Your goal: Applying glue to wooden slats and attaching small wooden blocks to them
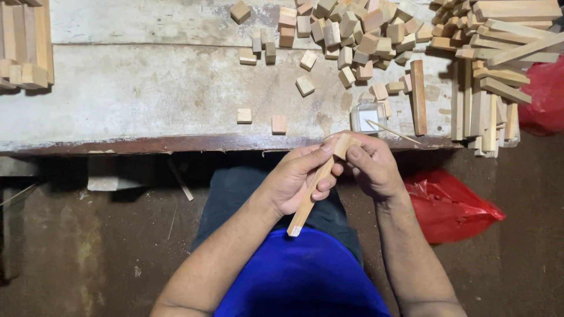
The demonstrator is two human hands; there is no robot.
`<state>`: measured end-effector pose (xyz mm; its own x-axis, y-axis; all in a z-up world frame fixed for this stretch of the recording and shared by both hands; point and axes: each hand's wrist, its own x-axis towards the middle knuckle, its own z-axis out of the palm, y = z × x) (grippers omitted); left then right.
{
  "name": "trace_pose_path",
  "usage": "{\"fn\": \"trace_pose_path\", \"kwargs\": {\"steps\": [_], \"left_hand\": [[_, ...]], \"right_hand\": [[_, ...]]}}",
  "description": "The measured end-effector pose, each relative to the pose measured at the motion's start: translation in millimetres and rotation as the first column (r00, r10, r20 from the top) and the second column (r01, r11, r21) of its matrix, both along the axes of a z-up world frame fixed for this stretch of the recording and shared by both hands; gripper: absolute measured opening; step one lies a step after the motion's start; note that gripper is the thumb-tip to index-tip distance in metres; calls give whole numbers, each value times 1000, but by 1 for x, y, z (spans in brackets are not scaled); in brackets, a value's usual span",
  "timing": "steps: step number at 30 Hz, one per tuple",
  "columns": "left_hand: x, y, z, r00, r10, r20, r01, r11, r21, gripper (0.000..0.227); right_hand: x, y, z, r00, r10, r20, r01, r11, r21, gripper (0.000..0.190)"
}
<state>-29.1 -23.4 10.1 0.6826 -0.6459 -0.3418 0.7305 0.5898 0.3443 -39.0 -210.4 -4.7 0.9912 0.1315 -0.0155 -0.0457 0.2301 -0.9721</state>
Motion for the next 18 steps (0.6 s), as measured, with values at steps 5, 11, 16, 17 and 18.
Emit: {"fn": "trace_pose_path", "kwargs": {"steps": [5,11,16,17,18], "left_hand": [[-3,-2,-2,1000,27,-13,-27,1000,3,23],[-4,-2,5,998,65,-25,-64,997,38,23],[-4,-2,7,996,84,-42,-82,995,53,22],[-4,-2,7,995,86,-45,-84,995,55,22],[-4,-2,7,995,88,-47,-86,995,57,22]], "right_hand": [[0,9,-3,999,-20,34,17,996,85,37],[-1,8,-14,998,-50,37,45,990,131,34],[-2,18,-10,996,-71,44,63,984,166,33],[-2,15,-14,997,-69,38,62,984,169,33],[-3,12,-19,997,-67,32,61,983,172,33]]}}
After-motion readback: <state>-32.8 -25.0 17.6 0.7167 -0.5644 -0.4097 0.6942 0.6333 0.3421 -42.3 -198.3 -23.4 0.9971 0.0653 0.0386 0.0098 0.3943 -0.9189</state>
